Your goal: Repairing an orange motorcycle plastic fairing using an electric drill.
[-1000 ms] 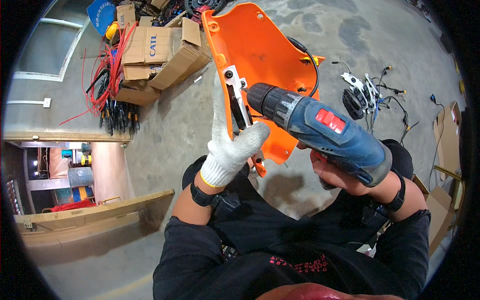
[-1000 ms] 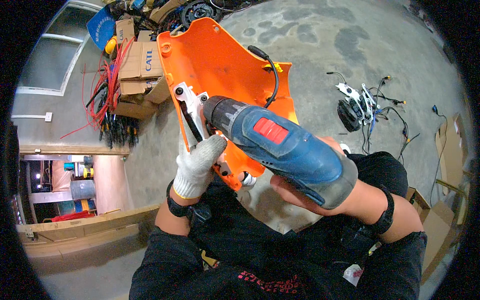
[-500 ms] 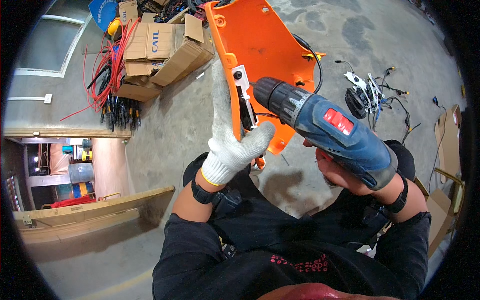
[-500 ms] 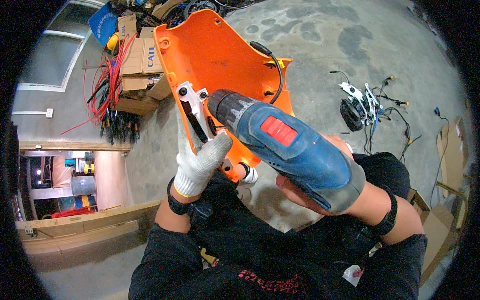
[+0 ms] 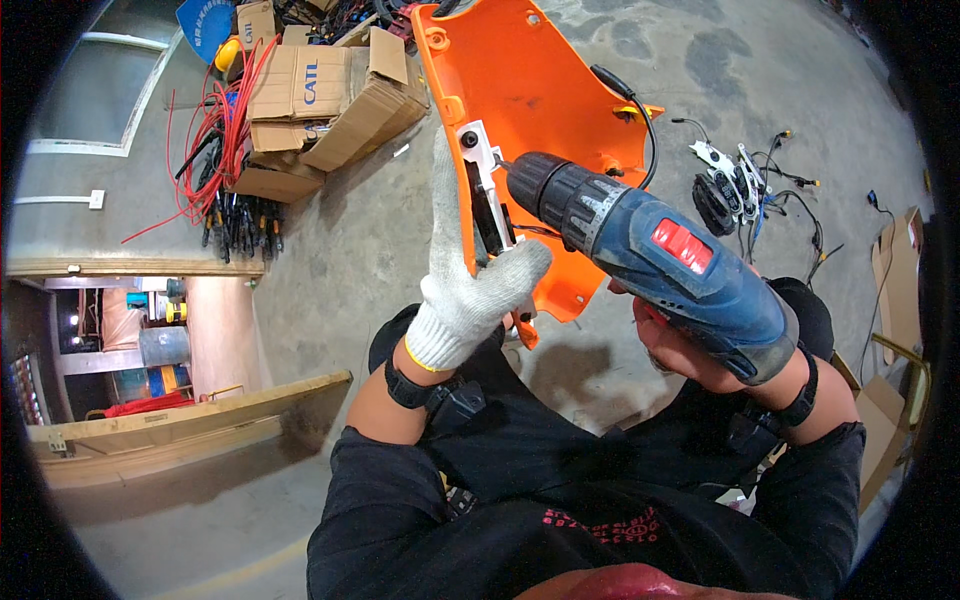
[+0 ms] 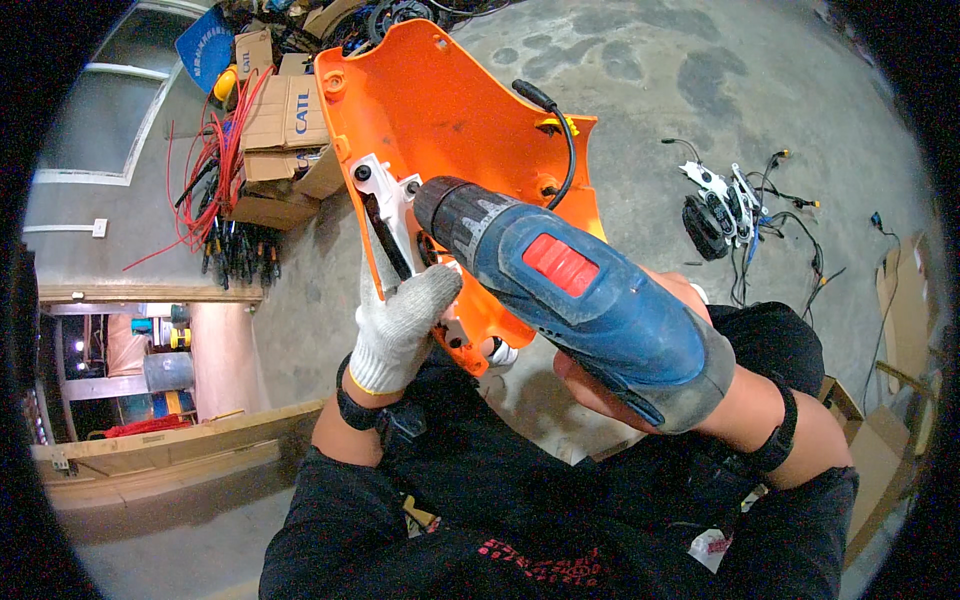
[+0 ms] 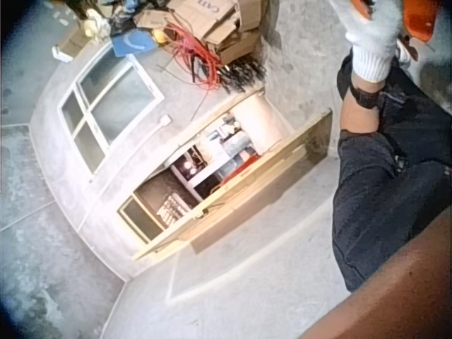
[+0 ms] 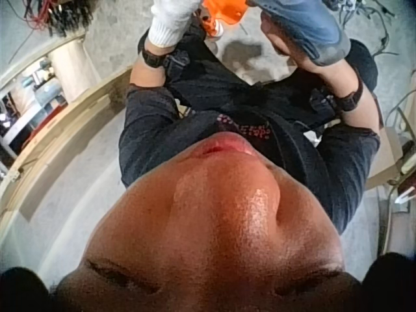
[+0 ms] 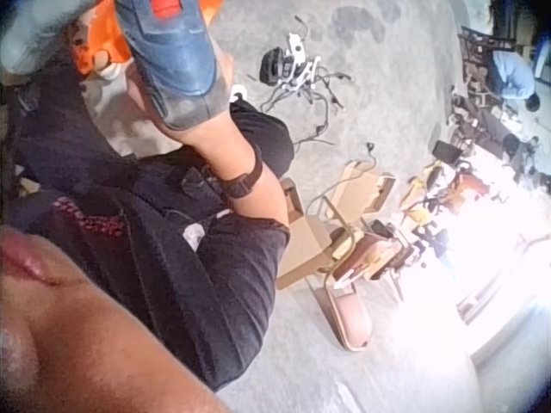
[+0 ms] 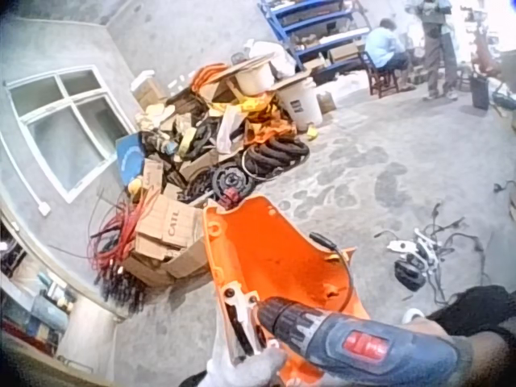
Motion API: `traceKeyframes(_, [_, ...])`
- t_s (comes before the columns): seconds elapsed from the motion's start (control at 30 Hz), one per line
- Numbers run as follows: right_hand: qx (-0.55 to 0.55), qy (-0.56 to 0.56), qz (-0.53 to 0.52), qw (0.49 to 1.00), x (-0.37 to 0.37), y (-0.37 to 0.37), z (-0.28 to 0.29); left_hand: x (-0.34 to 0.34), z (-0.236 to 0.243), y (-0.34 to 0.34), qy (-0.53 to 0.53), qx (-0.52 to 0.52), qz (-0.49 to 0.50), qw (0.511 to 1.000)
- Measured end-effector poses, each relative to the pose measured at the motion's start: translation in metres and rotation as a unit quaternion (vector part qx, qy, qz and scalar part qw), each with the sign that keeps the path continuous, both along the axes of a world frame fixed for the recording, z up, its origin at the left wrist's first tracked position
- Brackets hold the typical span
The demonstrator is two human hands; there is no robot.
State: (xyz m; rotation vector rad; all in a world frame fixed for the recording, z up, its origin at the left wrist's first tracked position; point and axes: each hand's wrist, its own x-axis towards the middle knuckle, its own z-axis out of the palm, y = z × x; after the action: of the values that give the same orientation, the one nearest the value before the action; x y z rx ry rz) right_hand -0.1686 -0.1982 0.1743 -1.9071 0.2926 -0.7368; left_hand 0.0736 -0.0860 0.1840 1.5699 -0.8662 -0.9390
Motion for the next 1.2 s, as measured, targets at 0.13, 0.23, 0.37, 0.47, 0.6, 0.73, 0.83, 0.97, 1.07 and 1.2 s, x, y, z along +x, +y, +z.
traceKeyframes(0.13, [0.305, 0.013, 0.050, 0.951, -0.002, 0.000, 0.016, -0.001, 0.003, -0.001, -0.060, -0.016, -0.012, 0.998])
traceKeyframes(0.23, [0.379, 0.024, 0.055, 0.923, -0.004, -0.001, 0.023, -0.004, 0.014, -0.004, -0.112, -0.008, -0.031, 0.993])
traceKeyframes(0.37, [0.384, 0.063, 0.035, 0.921, -0.006, -0.003, 0.030, -0.006, 0.021, -0.006, -0.158, -0.011, -0.054, 0.986])
traceKeyframes(0.47, [0.387, 0.093, 0.018, 0.917, -0.009, -0.003, 0.035, -0.006, 0.019, -0.007, -0.164, -0.029, -0.061, 0.984])
traceKeyframes(0.6, [0.482, 0.043, 0.055, 0.873, -0.011, -0.004, 0.037, -0.006, 0.018, -0.009, -0.172, -0.060, -0.070, 0.981])
traceKeyframes(0.73, [0.236, 0.041, 0.039, 0.970, -0.017, -0.002, 0.034, -0.006, 0.020, -0.009, -0.183, -0.043, -0.079, 0.979])
traceKeyframes(0.83, [0.260, 0.029, 0.053, 0.964, -0.017, -0.001, 0.032, -0.009, 0.025, -0.010, -0.175, -0.038, -0.079, 0.981])
traceKeyframes(0.97, [0.335, -0.008, 0.073, 0.939, -0.011, 0.001, 0.021, -0.008, 0.027, -0.013, -0.211, -0.036, -0.081, 0.973])
traceKeyframes(1.07, [0.390, -0.033, 0.085, 0.916, -0.010, 0.002, 0.016, -0.006, 0.026, -0.018, -0.280, -0.054, -0.095, 0.954])
traceKeyframes(1.2, [-0.008, 0.001, 0.044, 0.999, -0.010, -0.005, 0.017, -0.012, 0.033, -0.024, -0.083, 0.054, -0.053, 0.994])
